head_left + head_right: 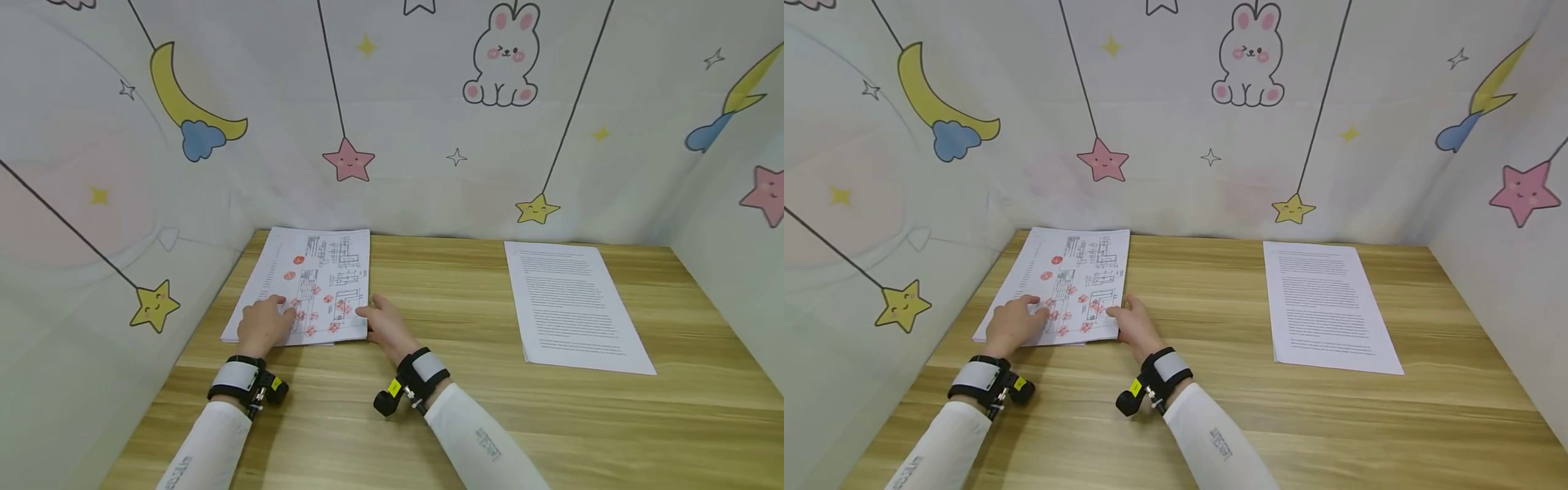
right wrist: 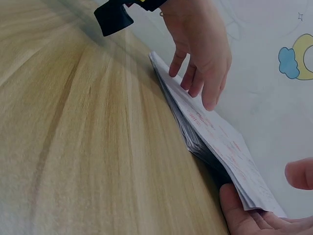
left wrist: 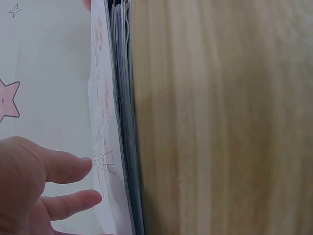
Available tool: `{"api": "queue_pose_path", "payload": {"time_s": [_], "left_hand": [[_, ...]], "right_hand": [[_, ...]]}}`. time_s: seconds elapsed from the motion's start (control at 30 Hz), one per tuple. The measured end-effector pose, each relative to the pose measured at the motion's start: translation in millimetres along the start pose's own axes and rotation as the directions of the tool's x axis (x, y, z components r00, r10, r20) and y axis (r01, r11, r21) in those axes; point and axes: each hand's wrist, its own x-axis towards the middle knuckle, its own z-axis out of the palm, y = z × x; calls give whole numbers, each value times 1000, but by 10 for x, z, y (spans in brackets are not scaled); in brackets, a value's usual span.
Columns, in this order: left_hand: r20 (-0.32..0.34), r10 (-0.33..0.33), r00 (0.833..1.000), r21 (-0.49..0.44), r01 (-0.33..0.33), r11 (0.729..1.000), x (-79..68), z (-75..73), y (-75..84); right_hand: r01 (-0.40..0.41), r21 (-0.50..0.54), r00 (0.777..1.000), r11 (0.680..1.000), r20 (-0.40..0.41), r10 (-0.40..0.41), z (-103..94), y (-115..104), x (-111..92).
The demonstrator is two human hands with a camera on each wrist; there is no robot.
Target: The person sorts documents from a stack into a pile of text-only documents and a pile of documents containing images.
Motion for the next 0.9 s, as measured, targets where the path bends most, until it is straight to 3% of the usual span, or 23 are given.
{"api": "queue_pose_path", "payload": {"time_s": [0.3, 0.6, 0.8, 0.9], "left_hand": [[-5, 10, 1000, -12, -11, 1000, 0, 5, 18], [10, 54, 998, -73, -53, 996, 9, 22, 53], [2, 72, 997, -197, -70, 978, 5, 40, 90], [0, 46, 999, -255, -44, 966, 6, 39, 113]], "right_hand": [[30, 25, 996, 999, 87, -32, 109, 75, 86], [55, 5, 998, 998, 1, -55, 56, 121, 93], [57, 58, 998, 997, -9, -57, -45, 79, 45], [53, 53, 999, 997, -13, -52, -100, 38, 11]]}}
